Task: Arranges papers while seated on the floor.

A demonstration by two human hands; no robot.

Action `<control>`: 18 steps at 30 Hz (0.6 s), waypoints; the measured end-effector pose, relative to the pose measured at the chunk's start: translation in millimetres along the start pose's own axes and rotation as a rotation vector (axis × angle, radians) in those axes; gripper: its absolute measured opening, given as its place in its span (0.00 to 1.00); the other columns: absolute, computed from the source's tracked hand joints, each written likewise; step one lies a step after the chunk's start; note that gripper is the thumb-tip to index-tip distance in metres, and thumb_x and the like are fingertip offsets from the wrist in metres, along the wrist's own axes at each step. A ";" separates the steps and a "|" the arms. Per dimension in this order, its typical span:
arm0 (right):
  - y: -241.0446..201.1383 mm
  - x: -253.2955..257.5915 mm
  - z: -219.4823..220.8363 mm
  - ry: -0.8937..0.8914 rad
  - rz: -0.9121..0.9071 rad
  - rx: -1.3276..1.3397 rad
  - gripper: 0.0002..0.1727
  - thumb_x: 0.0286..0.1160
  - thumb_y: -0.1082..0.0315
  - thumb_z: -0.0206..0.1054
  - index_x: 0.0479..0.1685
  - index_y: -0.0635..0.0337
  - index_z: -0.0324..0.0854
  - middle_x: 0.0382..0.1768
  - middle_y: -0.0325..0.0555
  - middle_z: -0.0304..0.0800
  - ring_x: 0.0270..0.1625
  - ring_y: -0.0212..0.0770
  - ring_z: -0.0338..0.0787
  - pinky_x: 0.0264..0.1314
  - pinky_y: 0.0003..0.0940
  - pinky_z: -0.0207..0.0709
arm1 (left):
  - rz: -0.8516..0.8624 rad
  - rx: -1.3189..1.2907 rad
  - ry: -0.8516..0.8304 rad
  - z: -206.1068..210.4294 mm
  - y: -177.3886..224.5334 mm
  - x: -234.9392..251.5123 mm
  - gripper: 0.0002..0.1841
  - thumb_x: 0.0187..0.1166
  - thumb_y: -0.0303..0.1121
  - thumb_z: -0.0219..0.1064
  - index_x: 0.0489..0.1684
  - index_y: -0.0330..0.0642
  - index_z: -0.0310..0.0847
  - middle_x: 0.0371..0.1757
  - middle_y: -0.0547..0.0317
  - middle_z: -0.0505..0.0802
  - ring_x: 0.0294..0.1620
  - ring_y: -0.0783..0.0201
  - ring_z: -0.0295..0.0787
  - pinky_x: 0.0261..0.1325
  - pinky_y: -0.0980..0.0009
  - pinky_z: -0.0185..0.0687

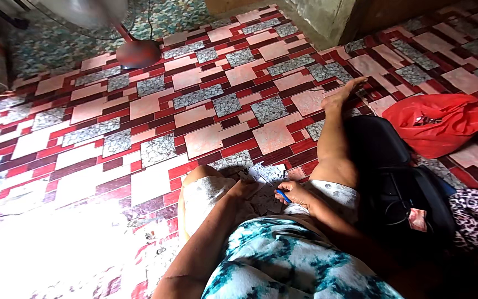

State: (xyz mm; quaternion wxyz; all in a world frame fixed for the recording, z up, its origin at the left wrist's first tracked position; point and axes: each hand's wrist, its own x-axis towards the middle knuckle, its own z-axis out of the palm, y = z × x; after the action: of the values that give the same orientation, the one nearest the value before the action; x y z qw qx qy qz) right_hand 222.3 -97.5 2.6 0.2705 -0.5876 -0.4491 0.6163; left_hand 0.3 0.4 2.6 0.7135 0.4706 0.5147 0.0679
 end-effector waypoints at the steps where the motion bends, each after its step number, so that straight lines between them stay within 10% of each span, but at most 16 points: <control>1: -1.4 -0.1 -0.4 0.002 0.017 -0.004 0.15 0.78 0.66 0.72 0.55 0.67 0.81 0.33 0.39 0.88 0.27 0.25 0.82 0.31 0.20 0.76 | 0.002 0.005 0.003 -0.2 -0.4 0.3 0.10 0.89 0.32 0.61 0.56 0.35 0.79 0.28 0.62 0.86 0.19 0.74 0.78 0.23 0.79 0.75; 7: -3.0 1.9 -1.9 -0.039 0.088 -0.042 0.16 0.82 0.55 0.69 0.53 0.60 0.82 0.28 0.35 0.88 0.23 0.24 0.79 0.24 0.19 0.68 | 0.002 0.021 0.006 -0.8 -0.5 0.7 0.11 0.90 0.33 0.60 0.57 0.35 0.79 0.29 0.61 0.87 0.19 0.74 0.78 0.23 0.79 0.75; 18: 0.0 1.3 0.8 -0.008 0.015 0.002 0.13 0.77 0.67 0.73 0.51 0.66 0.83 0.29 0.37 0.87 0.25 0.24 0.81 0.29 0.19 0.75 | 0.014 0.019 -0.019 -1.7 -4.1 5.1 0.10 0.89 0.32 0.61 0.54 0.35 0.80 0.28 0.62 0.86 0.18 0.74 0.78 0.23 0.79 0.75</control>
State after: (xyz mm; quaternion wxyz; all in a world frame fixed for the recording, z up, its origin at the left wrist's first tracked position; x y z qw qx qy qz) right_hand 221.3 -96.6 1.9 0.2648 -0.5881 -0.4453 0.6211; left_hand -0.3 2.1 -3.9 0.7135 0.4816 0.5050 0.0634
